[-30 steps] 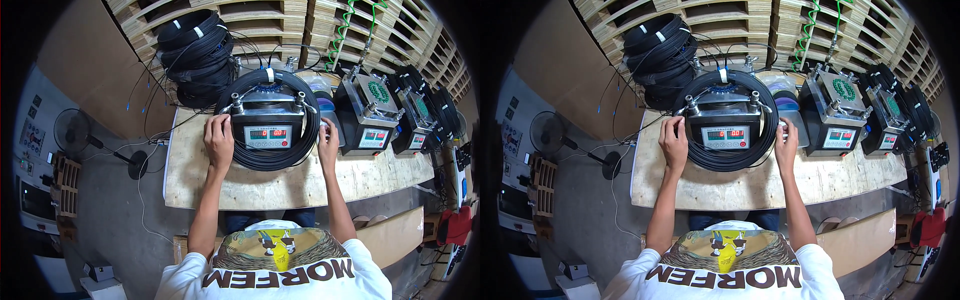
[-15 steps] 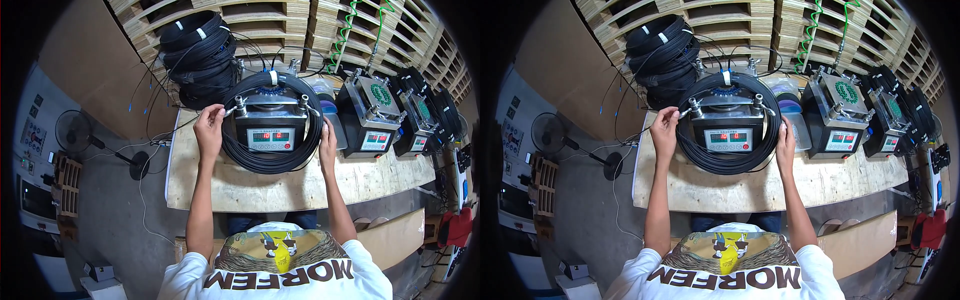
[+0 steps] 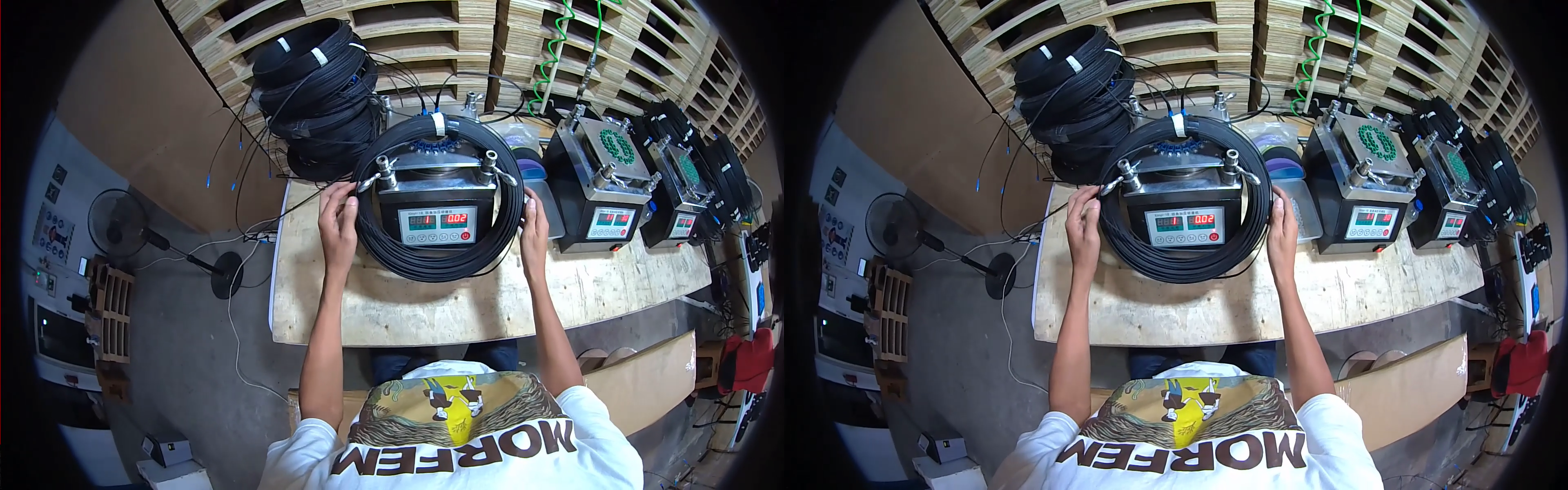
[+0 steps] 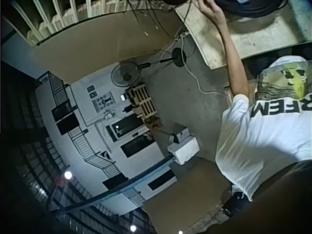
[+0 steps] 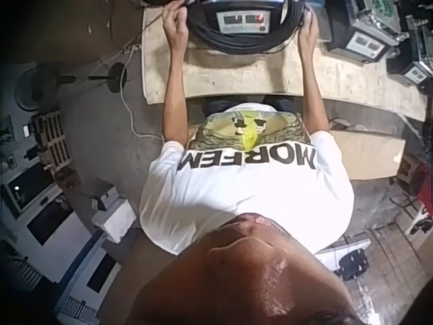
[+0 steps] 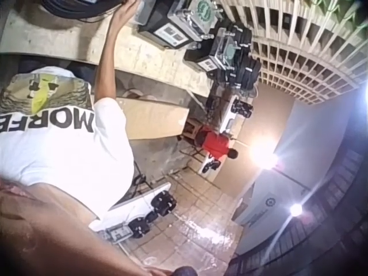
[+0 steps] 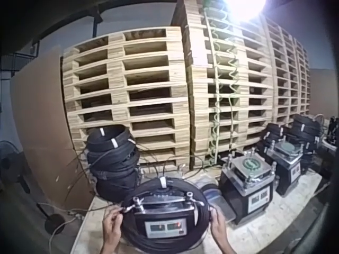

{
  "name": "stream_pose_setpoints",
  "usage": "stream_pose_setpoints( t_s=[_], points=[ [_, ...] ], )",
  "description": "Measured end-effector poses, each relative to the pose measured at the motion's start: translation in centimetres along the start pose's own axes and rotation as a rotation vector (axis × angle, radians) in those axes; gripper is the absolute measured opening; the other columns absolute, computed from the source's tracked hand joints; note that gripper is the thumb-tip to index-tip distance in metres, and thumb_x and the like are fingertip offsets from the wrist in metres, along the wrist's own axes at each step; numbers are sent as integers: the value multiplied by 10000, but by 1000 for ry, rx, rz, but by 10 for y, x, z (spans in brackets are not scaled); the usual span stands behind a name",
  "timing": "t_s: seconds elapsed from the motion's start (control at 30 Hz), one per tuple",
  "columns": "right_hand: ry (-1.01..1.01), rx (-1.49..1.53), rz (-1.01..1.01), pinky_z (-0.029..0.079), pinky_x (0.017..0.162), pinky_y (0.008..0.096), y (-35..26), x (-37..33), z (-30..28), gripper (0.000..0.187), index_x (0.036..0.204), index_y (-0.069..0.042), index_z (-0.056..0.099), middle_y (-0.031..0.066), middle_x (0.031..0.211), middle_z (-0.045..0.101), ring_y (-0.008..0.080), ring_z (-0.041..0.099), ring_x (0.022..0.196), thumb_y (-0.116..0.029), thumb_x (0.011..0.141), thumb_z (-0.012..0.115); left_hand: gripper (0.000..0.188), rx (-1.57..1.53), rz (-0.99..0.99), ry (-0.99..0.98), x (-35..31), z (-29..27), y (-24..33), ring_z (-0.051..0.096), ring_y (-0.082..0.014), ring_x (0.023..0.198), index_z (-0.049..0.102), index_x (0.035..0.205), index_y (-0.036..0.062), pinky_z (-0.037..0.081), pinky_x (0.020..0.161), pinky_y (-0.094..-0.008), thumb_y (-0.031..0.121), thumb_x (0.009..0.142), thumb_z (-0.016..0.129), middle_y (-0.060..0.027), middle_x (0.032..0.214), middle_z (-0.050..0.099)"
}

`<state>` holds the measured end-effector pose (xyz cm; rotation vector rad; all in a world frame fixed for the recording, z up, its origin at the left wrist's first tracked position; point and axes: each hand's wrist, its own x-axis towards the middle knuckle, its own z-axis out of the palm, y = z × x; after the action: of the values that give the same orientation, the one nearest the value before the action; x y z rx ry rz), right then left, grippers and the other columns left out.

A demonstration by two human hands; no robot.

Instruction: Connecting fiber-optic cable connectors to a circular testing fixture at a workbench.

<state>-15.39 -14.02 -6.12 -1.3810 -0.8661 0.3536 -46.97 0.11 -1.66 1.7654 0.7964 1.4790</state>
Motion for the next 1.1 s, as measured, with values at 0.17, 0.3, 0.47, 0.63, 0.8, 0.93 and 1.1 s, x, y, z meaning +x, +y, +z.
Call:
stream_pose_setpoints(
  t_s=[0.17,0.3,0.47,0.63,0.8,0.93,1.1],
  points=[
    [-2,55,15,430,683,254,5,1,-1,371,1306,-10,605,10,916,573,77,475,752,-275,1106,440,381,123,77,24,1,7,1,544,-249,1215,616,1248,-2,430,1058,-360,151,918,731,-124,1266,576],
    [4,-83,-37,428,664,253,4,5,-6,332,1278,-10,618,8,872,557,78,476,737,-243,1096,468,422,59,24,-18,3,-1,-9,533,-254,1239,612,1277,2,395,1103,-370,156,908,746,-132,1292,571],
    [-1,-82,2,433,666,253,0,6,-6,314,1281,-16,617,13,840,568,85,497,739,-230,1081,503,497,-99,-147,-62,6,-3,-8,517,-247,1273,571,1356,12,381,1121,-379,165,916,747,-127,1340,556],
    [163,-182,-104,458,689,269,-11,-9,1,364,1325,-27,592,63,883,612,128,547,774,-273,1059,558,499,-129,-116,87,-5,9,2,540,-217,1240,550,1368,6,444,1071,-336,129,925,746,-108,1354,547],
    [-12,-221,36,526,734,326,-26,-30,2,524,1447,-53,475,171,1068,672,199,650,876,-306,1017,635,336,-158,-107,120,-4,4,1,596,-180,1148,612,1251,-14,483,1011,-297,59,939,713,-89,1247,606],
    [-84,-195,59,549,734,310,-27,-26,5,650,1506,-80,399,194,1084,673,200,676,884,-296,974,705,266,-62,-74,122,-1,7,3,617,-172,1088,645,1181,-25,495,979,-279,24,928,708,-77,1182,624],
    [-84,-177,74,565,762,324,-28,-27,5,626,1499,-73,393,196,1069,688,205,697,910,-204,967,699,280,29,-37,85,-6,7,-2,586,-196,1156,652,1193,-17,471,1023,-309,51,928,713,-108,1244,591]
  ],
)
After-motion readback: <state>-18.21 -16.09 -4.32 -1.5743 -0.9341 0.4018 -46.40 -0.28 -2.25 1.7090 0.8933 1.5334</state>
